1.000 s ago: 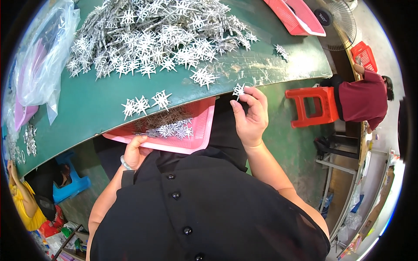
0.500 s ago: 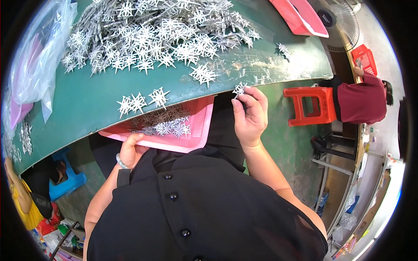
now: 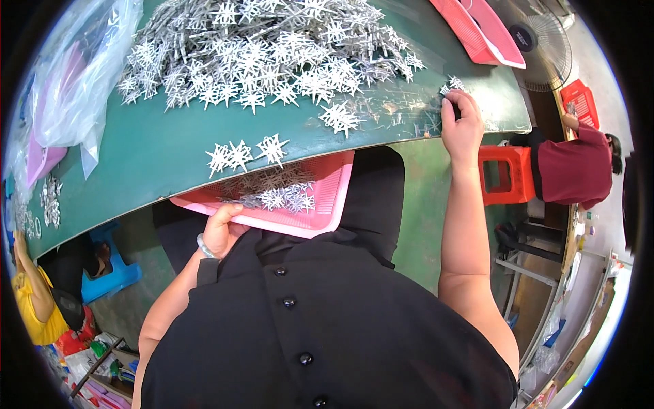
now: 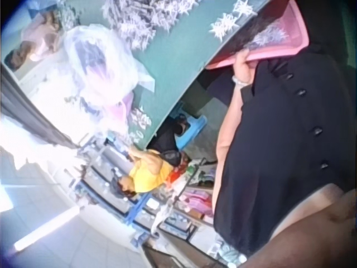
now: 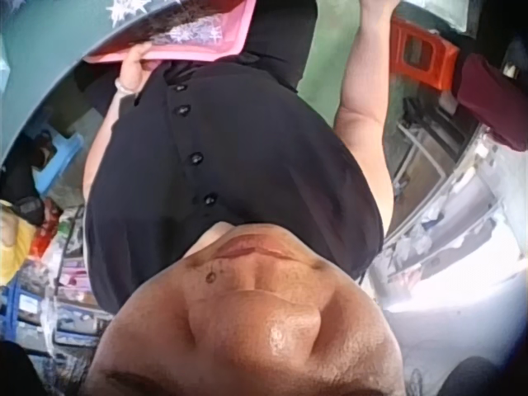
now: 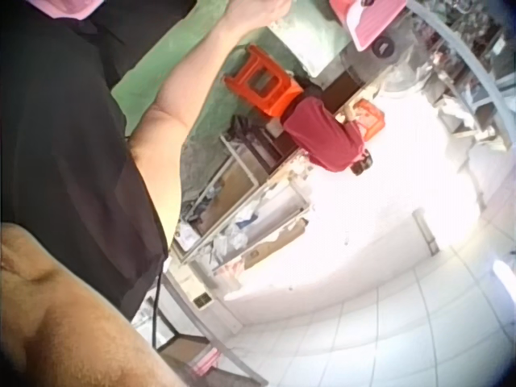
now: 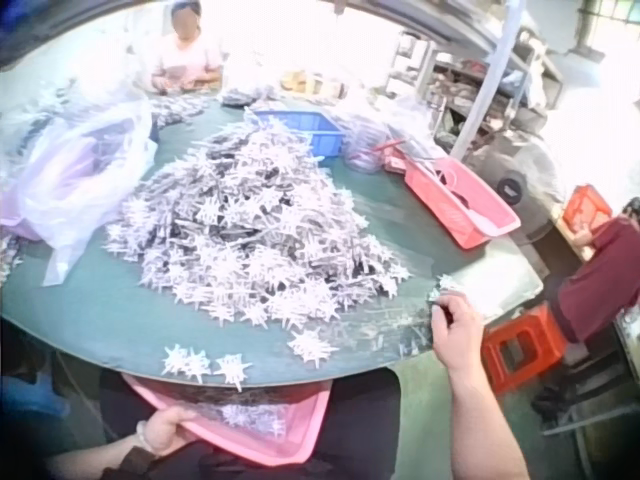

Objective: The person sorts metal star-shaped parts from a large pile on a table into a pink tray held on their lap.

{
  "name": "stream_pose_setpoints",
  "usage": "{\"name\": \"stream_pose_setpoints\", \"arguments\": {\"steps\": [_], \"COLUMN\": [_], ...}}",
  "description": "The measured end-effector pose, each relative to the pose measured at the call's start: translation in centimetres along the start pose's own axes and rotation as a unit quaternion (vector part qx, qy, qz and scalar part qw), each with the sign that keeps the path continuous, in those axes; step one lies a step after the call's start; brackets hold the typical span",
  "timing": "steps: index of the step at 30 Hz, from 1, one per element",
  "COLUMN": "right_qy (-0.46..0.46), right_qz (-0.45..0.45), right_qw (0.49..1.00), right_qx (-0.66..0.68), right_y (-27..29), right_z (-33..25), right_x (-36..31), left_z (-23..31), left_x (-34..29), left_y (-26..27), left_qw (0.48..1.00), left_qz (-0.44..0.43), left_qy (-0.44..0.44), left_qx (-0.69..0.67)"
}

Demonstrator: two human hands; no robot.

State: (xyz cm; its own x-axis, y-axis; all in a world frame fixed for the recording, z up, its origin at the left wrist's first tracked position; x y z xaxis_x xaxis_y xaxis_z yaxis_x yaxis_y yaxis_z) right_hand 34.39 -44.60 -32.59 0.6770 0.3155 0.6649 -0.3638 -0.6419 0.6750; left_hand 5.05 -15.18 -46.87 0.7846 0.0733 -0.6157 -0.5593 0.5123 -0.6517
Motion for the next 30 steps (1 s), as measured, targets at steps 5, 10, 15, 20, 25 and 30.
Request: {"name": "stream_pose_setpoints", "arguments": {"steps": [5,10,15,20,25,30], "right_qy": [0.058,0.138,0.122,0.132,0.217,0.309], "right_qz": [-0.024,-0.172,-0.195,-0.185,-0.053,-0.117], "right_qw": [0.996,0.972,0.970,0.968,0.968,0.942], "right_qx": [-0.062,0.083,0.075,0.105,0.116,0.057], "right_y": [0.1,-2.4,-3.8,-4.1,-4.1,-3.6], "right_z": [-4.0,-12.8,-14.5,-14.9,-16.2,-19.1], "right_x": [1.3,-0.3,-0.7,-0.6,0.2,-1.0], "left_z": [0.1,0.1,0.1,0.0,0.1,-0.3], "left_x": [-0.5,-0.1,-0.1,0.0,0.0,0.5], "left_y": [-0.4,-0.2,0.3,0.7,0.2,1.3], "left_qw": [1.000,0.999,0.999,0.998,0.998,0.999], "left_qz": [0.020,0.023,0.011,0.011,-0.017,-0.011], "left_qy": [-0.008,-0.039,-0.045,-0.049,-0.041,-0.015], "left_qx": [-0.017,-0.025,-0.016,-0.026,-0.034,-0.041]}}
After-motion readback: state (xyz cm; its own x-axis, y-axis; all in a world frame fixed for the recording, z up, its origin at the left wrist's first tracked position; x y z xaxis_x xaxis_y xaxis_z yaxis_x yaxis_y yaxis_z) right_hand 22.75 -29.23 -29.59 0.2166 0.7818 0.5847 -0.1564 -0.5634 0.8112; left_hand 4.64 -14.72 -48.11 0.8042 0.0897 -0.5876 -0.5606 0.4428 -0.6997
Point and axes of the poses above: each hand's wrist, its own x-axis towards the middle knuckle, its own y-axis out of the back of the hand, z = x × y, the point moved 3 cm from there along x, towards the middle knuckle, and after that the axes turned 1 degree about z, right-handed, at the moved point
